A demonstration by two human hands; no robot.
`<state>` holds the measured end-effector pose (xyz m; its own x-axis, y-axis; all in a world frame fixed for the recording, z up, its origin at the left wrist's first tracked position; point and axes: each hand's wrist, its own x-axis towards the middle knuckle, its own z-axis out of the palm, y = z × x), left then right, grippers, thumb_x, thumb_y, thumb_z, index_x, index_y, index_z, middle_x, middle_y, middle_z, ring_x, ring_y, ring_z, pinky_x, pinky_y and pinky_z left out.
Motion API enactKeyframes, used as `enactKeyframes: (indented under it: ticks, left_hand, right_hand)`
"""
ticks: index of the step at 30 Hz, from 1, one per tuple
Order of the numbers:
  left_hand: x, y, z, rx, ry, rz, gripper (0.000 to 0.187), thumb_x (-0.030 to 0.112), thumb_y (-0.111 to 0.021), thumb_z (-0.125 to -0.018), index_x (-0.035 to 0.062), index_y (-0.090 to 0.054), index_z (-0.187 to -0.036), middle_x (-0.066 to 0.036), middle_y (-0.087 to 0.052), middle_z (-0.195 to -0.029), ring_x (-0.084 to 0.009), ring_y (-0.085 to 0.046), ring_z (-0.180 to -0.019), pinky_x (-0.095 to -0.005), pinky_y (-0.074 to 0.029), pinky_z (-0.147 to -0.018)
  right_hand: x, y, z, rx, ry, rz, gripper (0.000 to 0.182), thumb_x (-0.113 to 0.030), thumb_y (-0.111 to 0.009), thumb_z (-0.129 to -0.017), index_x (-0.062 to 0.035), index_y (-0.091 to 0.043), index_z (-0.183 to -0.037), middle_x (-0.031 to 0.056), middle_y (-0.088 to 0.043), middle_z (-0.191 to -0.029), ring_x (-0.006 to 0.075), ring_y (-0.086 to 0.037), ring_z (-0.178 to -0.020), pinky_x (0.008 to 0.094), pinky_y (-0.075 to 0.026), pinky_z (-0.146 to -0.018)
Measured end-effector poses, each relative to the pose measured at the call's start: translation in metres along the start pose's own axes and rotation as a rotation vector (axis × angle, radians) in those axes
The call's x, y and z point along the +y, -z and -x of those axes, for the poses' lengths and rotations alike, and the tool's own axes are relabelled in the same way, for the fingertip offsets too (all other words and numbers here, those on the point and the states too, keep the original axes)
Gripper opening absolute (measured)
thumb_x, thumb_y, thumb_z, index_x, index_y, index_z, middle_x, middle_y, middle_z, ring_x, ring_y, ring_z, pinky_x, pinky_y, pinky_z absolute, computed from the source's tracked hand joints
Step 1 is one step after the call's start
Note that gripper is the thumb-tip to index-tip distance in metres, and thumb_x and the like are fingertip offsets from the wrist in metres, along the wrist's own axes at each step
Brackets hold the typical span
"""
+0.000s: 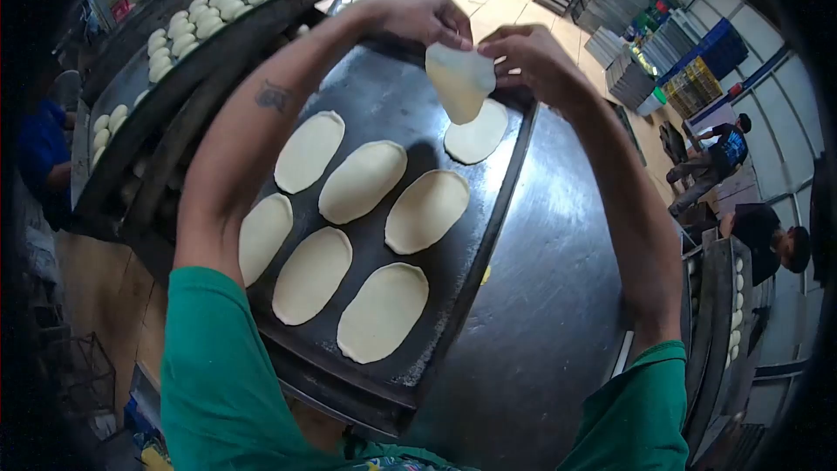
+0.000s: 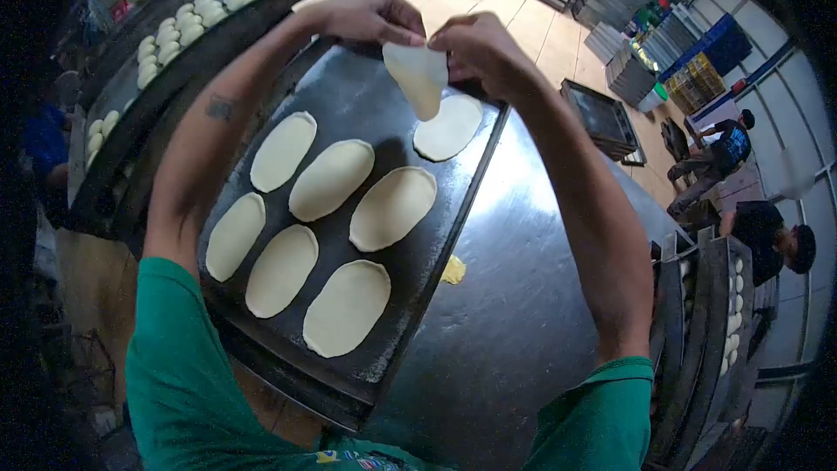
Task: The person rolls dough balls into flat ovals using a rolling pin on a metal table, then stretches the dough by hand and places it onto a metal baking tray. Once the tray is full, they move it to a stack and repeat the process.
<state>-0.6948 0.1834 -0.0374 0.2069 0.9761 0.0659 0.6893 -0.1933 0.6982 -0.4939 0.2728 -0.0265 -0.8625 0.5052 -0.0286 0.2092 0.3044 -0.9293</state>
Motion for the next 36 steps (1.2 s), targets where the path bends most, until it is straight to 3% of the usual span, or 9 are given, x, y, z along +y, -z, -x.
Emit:
enactKeyframes:
  ticks: [4, 11, 19, 23, 25, 27, 30, 33, 36]
  left_hand:
    - [-0.025, 0.016, -0.003, -0.046, 0.092, -0.090, 0.033, 0.035, -0.068, -0.087, 0.0055, -0.070, -0.103, -0.001, -0.067, -0.083, -0.0121, -0.059, -0.076, -0.0285, -0.048, -0.070]
    - [-0.172, -0.058, -0.057, 0.108, 0.132, -0.154, 0.029, 0.026, -0.068, -0.088, 0.0008, -0.069, -0.103, -0.010, -0.071, -0.094, -0.0166, -0.063, -0.085, -0.0326, -0.051, -0.078]
    - [-0.185, -0.096, -0.061, 0.380, 0.233, -0.308, 0.033, 0.026, -0.059, -0.089, -0.0004, -0.066, -0.106, -0.022, -0.068, -0.098, -0.0330, -0.067, -0.091, -0.0409, -0.051, -0.080]
    - [-0.136, -0.101, -0.019, 0.455, 0.071, -0.362, 0.033, 0.026, -0.052, -0.093, -0.0037, -0.063, -0.102, -0.024, -0.061, -0.098, -0.0402, -0.057, -0.096, -0.0462, -0.046, -0.085]
    - [-0.096, -0.102, 0.012, 0.207, 0.231, -0.380, 0.032, 0.026, -0.054, -0.094, -0.0039, -0.063, -0.100, -0.023, -0.060, -0.095, -0.0351, -0.056, -0.095, -0.0443, -0.045, -0.085]
    - [-0.027, -0.109, 0.043, 0.014, 0.275, -0.300, 0.026, 0.022, -0.058, -0.093, -0.0024, -0.064, -0.094, -0.018, -0.064, -0.086, -0.0271, -0.062, -0.083, -0.0383, -0.048, -0.073]
    - [-0.002, -0.143, 0.111, 0.253, 0.042, -0.298, 0.015, 0.014, -0.064, -0.090, 0.0003, -0.066, -0.097, -0.012, -0.064, -0.086, -0.0222, -0.062, -0.081, -0.0342, -0.047, -0.075]
    - [0.087, -0.147, 0.162, 0.112, 0.406, -0.056, 0.024, 0.014, -0.063, -0.090, -0.0025, -0.060, -0.108, -0.017, -0.060, -0.111, -0.0290, -0.058, -0.105, -0.0388, -0.043, -0.094]
    - [0.144, -0.151, 0.201, -0.113, 0.214, 0.056, 0.044, 0.020, -0.062, -0.091, -0.0014, -0.052, -0.128, -0.017, -0.064, -0.107, -0.0272, -0.060, -0.097, -0.0378, -0.047, -0.087]
  right_hand:
    - [0.012, -0.010, -0.021, -0.069, 0.122, -0.002, 0.030, -0.017, -0.062, -0.081, 0.0068, -0.067, -0.098, 0.0147, -0.063, -0.085, 0.0228, -0.064, -0.076, 0.0345, -0.056, -0.078]
    - [0.146, -0.033, -0.124, 0.014, -0.180, -0.079, 0.031, -0.023, -0.065, -0.082, 0.0050, -0.065, -0.094, 0.0077, -0.061, -0.077, 0.0163, -0.058, -0.066, 0.0276, -0.050, -0.062]
    - [0.181, -0.037, -0.121, 0.171, -0.049, -0.048, 0.047, -0.036, -0.064, -0.082, 0.0089, -0.058, -0.093, 0.0086, -0.060, -0.083, 0.0145, -0.054, -0.078, 0.0305, -0.045, -0.069]
    - [0.129, 0.006, 0.031, 0.151, 0.041, 0.235, 0.033, -0.028, -0.065, -0.088, 0.0026, -0.060, -0.098, 0.0095, -0.062, -0.081, 0.0138, -0.057, -0.072, 0.0308, -0.046, -0.061]
    - [0.150, 0.036, 0.124, 0.121, 0.335, 0.334, 0.029, -0.023, -0.065, -0.089, 0.0027, -0.059, -0.102, 0.0124, -0.063, -0.083, 0.0199, -0.060, -0.069, 0.0346, -0.049, -0.058]
    - [0.137, 0.073, 0.226, 0.069, 0.214, 0.472, 0.027, -0.012, -0.067, -0.086, 0.0018, -0.059, -0.108, 0.0134, -0.063, -0.091, 0.0257, -0.062, -0.073, 0.0389, -0.049, -0.064]
    - [0.121, 0.139, 0.370, 0.286, 0.192, 0.887, 0.028, -0.010, -0.068, -0.084, 0.0021, -0.058, -0.107, 0.0155, -0.062, -0.090, 0.0313, -0.061, -0.074, 0.0391, -0.049, -0.064]
    - [0.109, 0.217, 0.504, 0.703, 0.139, 1.121, 0.009, -0.004, -0.064, -0.079, -0.0004, -0.060, -0.086, 0.0153, -0.059, -0.082, 0.0328, -0.060, -0.075, 0.0400, -0.048, -0.067]
    - [0.106, 0.294, 0.636, 1.111, -0.223, 1.139, 0.013, -0.010, -0.058, -0.071, 0.0016, -0.062, -0.073, 0.0189, -0.058, -0.073, 0.0355, -0.059, -0.072, 0.0427, -0.047, -0.066]
